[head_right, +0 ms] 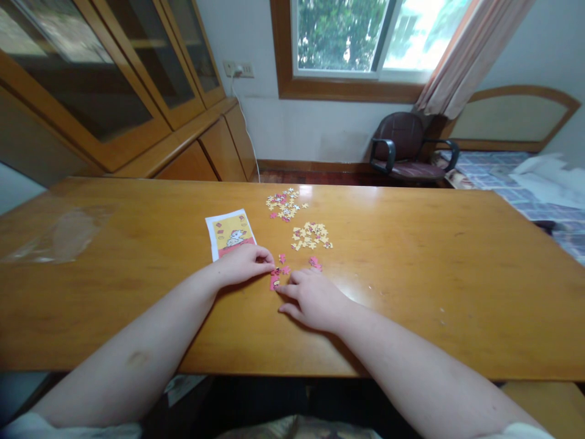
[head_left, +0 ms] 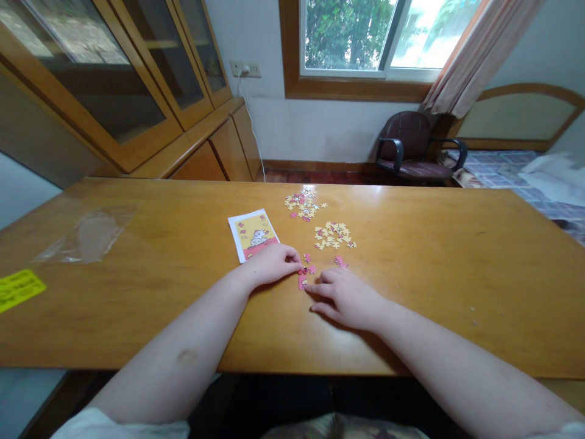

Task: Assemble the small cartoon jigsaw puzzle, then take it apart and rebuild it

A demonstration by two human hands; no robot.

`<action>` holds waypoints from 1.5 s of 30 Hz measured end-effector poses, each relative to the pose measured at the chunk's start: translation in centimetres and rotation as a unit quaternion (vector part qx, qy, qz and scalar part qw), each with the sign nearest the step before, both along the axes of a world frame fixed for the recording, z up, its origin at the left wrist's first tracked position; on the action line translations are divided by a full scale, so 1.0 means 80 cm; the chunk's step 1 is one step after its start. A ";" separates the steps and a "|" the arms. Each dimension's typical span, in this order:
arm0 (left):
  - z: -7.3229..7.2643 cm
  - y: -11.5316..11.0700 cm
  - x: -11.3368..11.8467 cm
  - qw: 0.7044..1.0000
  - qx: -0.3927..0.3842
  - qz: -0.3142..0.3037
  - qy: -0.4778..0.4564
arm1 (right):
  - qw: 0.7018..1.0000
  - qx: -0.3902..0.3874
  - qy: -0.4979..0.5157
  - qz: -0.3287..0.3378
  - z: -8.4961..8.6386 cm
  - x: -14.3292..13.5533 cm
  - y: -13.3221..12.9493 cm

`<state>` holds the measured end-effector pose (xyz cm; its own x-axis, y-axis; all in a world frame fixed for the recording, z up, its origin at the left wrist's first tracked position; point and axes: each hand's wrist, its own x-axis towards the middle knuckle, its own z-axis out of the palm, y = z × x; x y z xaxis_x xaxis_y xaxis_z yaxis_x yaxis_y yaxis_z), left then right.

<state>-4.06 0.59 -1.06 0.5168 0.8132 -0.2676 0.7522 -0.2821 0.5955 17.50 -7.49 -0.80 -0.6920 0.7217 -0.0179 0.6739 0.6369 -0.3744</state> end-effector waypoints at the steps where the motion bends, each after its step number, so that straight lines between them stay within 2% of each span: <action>1: 0.001 0.000 0.000 1.000 0.001 -0.002 0.004 | 1.000 0.000 0.000 0.000 0.000 0.000 0.000; 11: 0.002 -0.003 0.006 0.998 0.026 0.018 0.051 | 1.000 0.010 0.004 0.002 -0.003 0.000 0.001; 26: 0.003 -0.004 0.007 0.998 0.031 0.023 0.052 | 1.000 0.003 0.020 0.003 -0.004 0.001 0.001; 32: 0.000 -0.002 0.005 0.998 0.034 0.006 0.043 | 0.996 0.050 0.006 -0.068 -0.005 0.003 0.010; 38: 0.005 -0.004 0.006 0.998 0.034 0.009 0.042 | 0.989 0.047 -0.025 -0.136 -0.005 0.010 0.019; 45: 0.017 -0.009 0.007 0.998 0.055 -0.033 0.016 | 0.971 0.077 -0.033 -0.222 0.008 0.053 0.046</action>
